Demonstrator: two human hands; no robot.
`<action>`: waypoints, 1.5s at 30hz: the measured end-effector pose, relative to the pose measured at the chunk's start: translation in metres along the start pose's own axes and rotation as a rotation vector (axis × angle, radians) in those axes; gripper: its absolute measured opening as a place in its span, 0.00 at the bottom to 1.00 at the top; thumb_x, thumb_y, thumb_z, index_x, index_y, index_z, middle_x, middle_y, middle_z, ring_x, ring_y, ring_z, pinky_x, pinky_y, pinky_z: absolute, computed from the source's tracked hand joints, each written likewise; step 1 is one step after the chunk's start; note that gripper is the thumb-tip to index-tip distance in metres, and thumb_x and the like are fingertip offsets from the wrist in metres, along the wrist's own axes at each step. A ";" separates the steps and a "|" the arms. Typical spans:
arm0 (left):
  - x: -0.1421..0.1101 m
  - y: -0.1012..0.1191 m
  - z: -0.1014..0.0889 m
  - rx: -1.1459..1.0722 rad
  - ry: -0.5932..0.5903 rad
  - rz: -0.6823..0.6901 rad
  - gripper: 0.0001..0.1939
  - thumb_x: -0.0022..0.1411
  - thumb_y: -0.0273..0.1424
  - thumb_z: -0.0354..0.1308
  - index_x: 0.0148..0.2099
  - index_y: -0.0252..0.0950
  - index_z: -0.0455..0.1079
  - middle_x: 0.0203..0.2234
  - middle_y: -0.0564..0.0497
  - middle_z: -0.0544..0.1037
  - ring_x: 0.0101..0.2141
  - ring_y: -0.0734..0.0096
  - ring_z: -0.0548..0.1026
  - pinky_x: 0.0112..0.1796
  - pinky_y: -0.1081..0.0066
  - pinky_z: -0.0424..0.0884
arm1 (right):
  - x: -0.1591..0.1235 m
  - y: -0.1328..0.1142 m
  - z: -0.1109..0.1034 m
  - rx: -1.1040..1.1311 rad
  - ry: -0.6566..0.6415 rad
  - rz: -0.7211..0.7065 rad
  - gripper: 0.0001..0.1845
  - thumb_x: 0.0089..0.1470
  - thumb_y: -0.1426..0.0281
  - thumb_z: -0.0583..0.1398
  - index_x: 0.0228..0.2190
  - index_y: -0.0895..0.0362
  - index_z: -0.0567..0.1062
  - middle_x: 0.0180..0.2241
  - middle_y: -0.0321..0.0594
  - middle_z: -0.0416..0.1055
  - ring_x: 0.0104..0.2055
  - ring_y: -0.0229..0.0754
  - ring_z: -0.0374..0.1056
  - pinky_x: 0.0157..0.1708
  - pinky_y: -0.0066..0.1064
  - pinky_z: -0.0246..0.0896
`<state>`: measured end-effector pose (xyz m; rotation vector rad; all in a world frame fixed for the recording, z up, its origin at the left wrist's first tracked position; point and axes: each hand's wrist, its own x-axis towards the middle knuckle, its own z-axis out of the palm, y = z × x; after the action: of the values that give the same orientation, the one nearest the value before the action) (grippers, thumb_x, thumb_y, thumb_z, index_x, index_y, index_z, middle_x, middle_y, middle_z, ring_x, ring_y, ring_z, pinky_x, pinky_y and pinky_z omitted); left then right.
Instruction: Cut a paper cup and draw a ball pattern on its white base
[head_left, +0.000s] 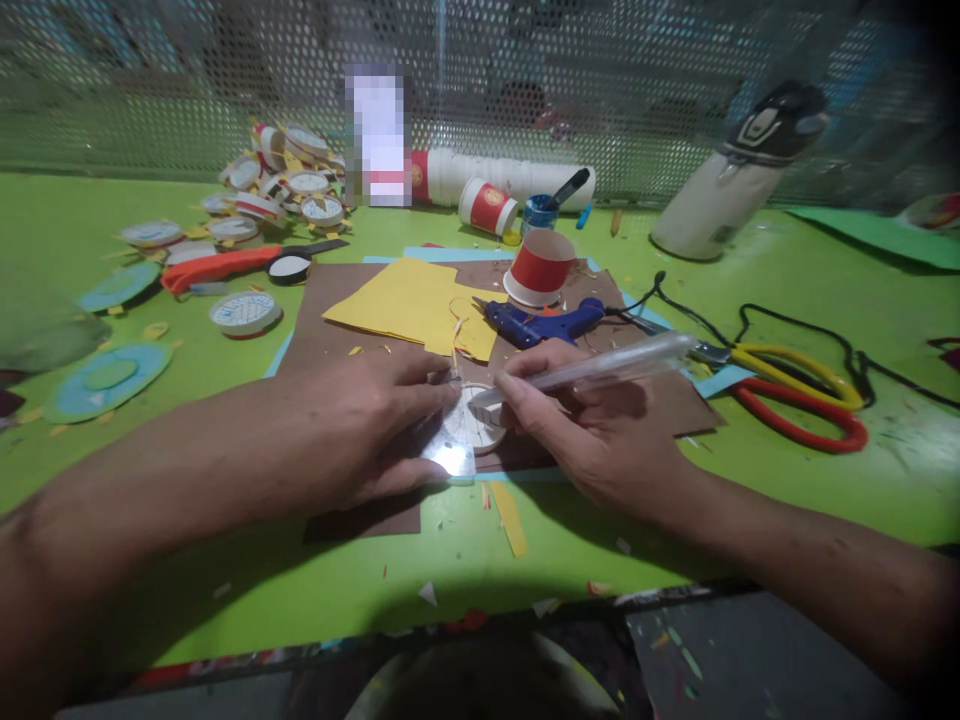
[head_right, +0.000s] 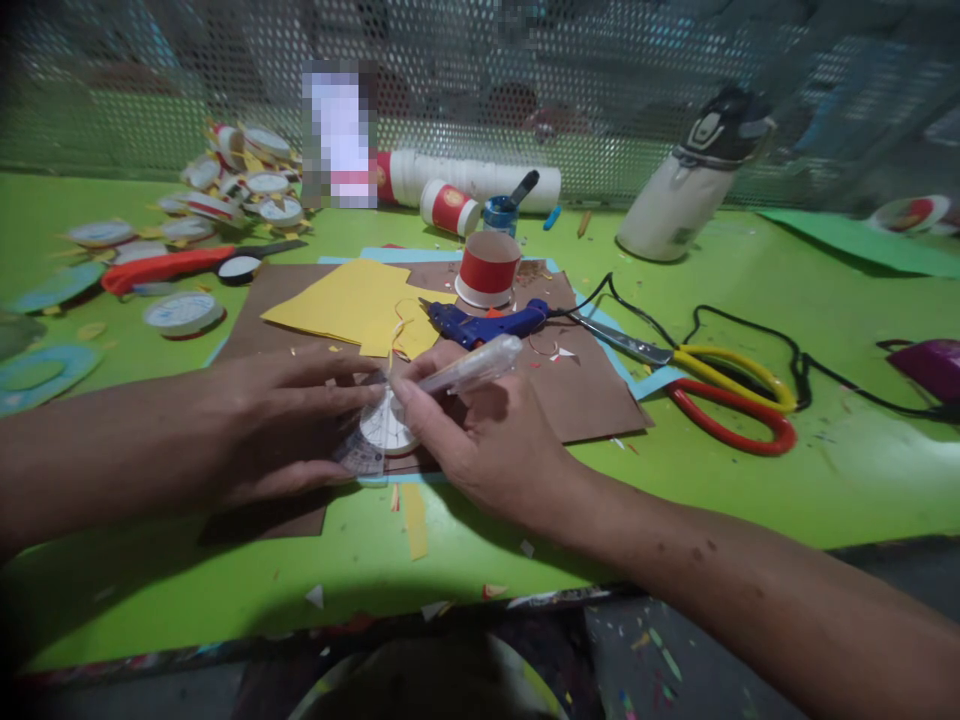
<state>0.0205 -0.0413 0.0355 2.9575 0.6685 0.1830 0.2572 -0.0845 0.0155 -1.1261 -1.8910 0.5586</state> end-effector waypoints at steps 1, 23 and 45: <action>0.000 0.000 0.000 0.000 0.001 0.004 0.25 0.70 0.40 0.52 0.66 0.43 0.60 0.60 0.39 0.67 0.52 0.50 0.75 0.41 0.61 0.77 | 0.000 0.000 0.000 -0.001 0.005 -0.005 0.06 0.62 0.70 0.59 0.34 0.59 0.74 0.26 0.35 0.74 0.27 0.36 0.71 0.29 0.27 0.66; 0.003 0.004 0.000 -0.024 0.024 -0.014 0.18 0.68 0.39 0.53 0.57 0.40 0.69 0.55 0.38 0.72 0.46 0.52 0.77 0.42 0.58 0.77 | 0.004 -0.004 0.000 -0.109 0.014 -0.119 0.06 0.63 0.71 0.58 0.32 0.57 0.73 0.27 0.34 0.75 0.27 0.35 0.72 0.29 0.26 0.65; 0.005 0.004 0.000 -0.050 0.028 -0.019 0.17 0.68 0.39 0.52 0.56 0.40 0.70 0.52 0.39 0.74 0.44 0.53 0.78 0.42 0.58 0.76 | 0.004 -0.005 0.000 -0.180 0.057 -0.152 0.05 0.61 0.72 0.59 0.31 0.56 0.73 0.26 0.35 0.77 0.26 0.36 0.72 0.28 0.27 0.65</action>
<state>0.0262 -0.0427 0.0359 2.9048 0.6855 0.2366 0.2536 -0.0833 0.0202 -1.0877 -1.9870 0.2726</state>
